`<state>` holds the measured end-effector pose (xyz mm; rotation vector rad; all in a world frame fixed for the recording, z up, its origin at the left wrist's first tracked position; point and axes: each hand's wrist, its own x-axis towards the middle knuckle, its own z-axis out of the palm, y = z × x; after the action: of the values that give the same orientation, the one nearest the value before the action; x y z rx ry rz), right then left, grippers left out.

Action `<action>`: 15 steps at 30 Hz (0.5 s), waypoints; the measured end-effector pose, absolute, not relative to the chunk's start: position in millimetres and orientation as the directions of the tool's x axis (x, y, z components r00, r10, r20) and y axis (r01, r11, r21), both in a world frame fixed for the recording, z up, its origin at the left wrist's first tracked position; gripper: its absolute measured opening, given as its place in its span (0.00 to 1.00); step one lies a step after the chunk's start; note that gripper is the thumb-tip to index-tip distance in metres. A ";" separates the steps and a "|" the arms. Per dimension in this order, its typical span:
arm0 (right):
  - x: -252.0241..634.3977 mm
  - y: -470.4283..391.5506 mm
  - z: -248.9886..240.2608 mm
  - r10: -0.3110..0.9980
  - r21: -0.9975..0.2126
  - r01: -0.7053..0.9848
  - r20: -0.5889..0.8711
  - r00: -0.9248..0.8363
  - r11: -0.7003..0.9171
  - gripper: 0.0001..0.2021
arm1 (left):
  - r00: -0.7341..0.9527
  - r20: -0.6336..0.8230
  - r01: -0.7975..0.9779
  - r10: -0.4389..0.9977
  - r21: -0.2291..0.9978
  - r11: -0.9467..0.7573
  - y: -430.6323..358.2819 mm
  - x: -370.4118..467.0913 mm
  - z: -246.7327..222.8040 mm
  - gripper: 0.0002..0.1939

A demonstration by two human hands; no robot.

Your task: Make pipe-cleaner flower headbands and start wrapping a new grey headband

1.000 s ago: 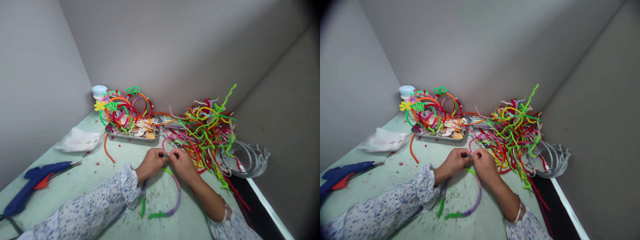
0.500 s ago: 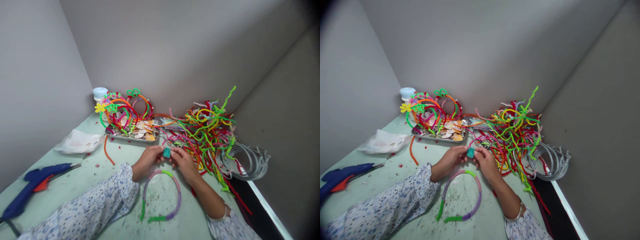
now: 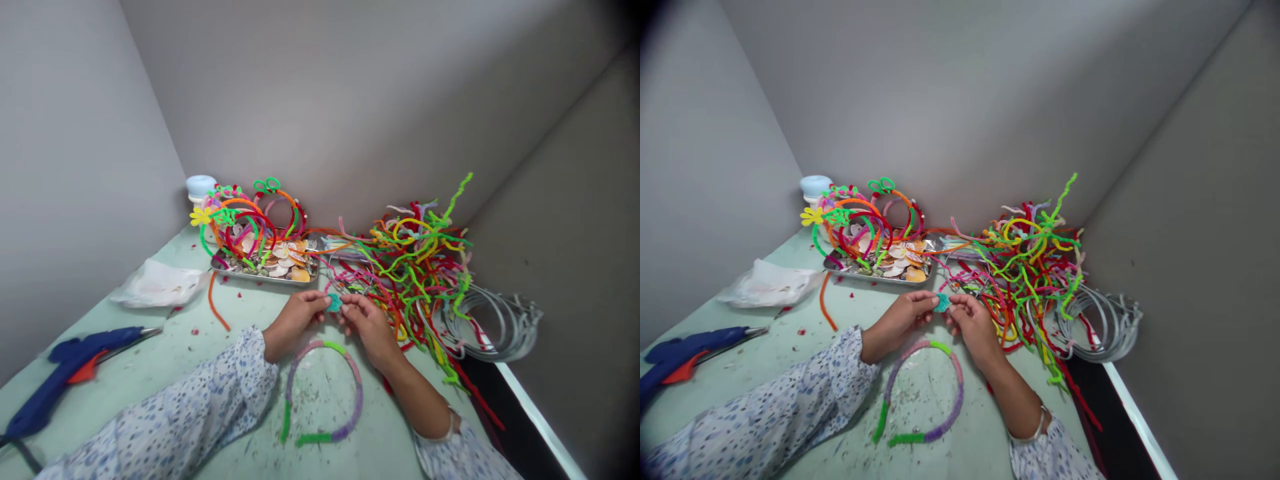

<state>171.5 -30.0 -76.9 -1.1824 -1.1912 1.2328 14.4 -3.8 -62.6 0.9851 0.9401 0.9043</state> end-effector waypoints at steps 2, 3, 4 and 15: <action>168.7 -32.5 -73.7 0.999 -1.000 0.021 0.001 -0.044 0.002 0.11 | 0.297 -0.207 -0.227 0.932 0.933 0.280 -2.0 14.1 -64.9 0.12; 167.2 -33.5 -72.5 0.998 -0.998 0.055 0.004 -0.063 0.007 0.11 | 0.295 -0.199 -0.242 0.934 0.931 0.275 -1.4 14.1 -66.0 0.12; 165.6 -34.3 -71.8 0.997 -0.996 0.089 0.005 -0.078 0.012 0.10 | 0.299 -0.193 -0.248 0.935 0.930 0.271 -1.0 14.3 -67.1 0.11; 161.6 -36.0 -79.2 0.996 -0.968 0.241 0.055 -0.070 0.071 0.07 | 0.340 -0.208 -0.222 0.917 0.930 0.293 -2.2 15.2 -67.1 0.08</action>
<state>161.6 -36.0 -79.2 -1.3082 -1.4652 1.0812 15.2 -2.2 -67.1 0.9614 0.8993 0.9134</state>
